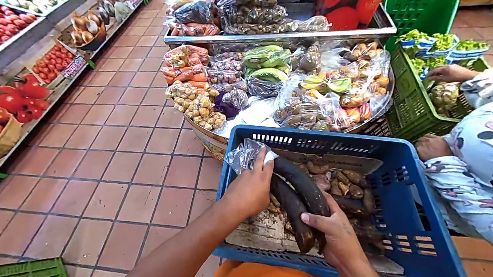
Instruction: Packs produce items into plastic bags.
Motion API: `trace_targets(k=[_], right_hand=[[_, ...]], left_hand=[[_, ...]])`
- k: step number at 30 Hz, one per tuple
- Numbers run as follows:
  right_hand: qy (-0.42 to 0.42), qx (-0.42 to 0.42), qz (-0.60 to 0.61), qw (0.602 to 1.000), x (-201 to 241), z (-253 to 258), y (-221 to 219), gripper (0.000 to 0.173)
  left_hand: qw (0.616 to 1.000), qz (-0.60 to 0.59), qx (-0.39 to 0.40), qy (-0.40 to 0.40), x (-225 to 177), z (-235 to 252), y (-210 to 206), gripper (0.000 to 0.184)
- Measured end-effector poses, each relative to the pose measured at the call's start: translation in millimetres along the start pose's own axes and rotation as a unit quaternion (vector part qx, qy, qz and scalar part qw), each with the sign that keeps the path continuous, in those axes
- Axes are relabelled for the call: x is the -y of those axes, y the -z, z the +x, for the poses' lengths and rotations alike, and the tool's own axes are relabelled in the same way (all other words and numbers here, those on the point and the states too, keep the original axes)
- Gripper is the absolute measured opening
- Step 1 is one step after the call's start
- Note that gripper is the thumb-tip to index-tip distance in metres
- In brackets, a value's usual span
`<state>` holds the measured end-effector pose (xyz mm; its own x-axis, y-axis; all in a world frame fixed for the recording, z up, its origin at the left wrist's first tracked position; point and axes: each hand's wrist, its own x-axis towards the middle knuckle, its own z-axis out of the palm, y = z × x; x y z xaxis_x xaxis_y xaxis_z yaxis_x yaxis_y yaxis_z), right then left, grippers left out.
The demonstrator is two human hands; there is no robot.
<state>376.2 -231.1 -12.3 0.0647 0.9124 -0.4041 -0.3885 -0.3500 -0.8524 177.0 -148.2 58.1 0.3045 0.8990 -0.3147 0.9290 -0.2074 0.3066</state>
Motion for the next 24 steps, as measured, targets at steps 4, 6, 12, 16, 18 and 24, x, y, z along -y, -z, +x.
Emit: trace_targets(k=[4, 6, 12, 16, 18, 24], right_hand=[[-0.007, -0.033, 0.088, 0.996, -14.6, -4.7, -7.6, 0.100], [0.026, -0.045, 0.033, 0.998, -16.9, -9.1, -9.3, 0.103], [0.104, -0.092, -0.313, 0.939, 6.0, -31.5, -13.4, 0.090], [0.078, -0.091, -0.330, 0.936, 19.0, -33.2, -11.2, 0.091], [0.059, -0.086, -0.240, 0.965, 19.8, -29.4, -6.8, 0.093], [0.002, -0.059, 0.072, 0.996, 5.3, -23.3, 6.6, 0.088]], left_hand=[[1.000, 0.013, -0.002, -0.018, -0.6, 3.2, -15.2, 0.083], [1.000, 0.010, -0.011, -0.018, -2.1, 3.3, -15.5, 0.080], [0.999, 0.001, -0.029, -0.037, -13.7, 7.6, -12.0, 0.082], [0.987, -0.024, -0.064, -0.143, -20.9, 7.5, -16.6, 0.073], [0.981, -0.013, -0.047, -0.190, -26.0, 5.8, -14.9, 0.068], [0.962, 0.005, -0.060, -0.268, -20.5, -3.0, -28.0, 0.061]])
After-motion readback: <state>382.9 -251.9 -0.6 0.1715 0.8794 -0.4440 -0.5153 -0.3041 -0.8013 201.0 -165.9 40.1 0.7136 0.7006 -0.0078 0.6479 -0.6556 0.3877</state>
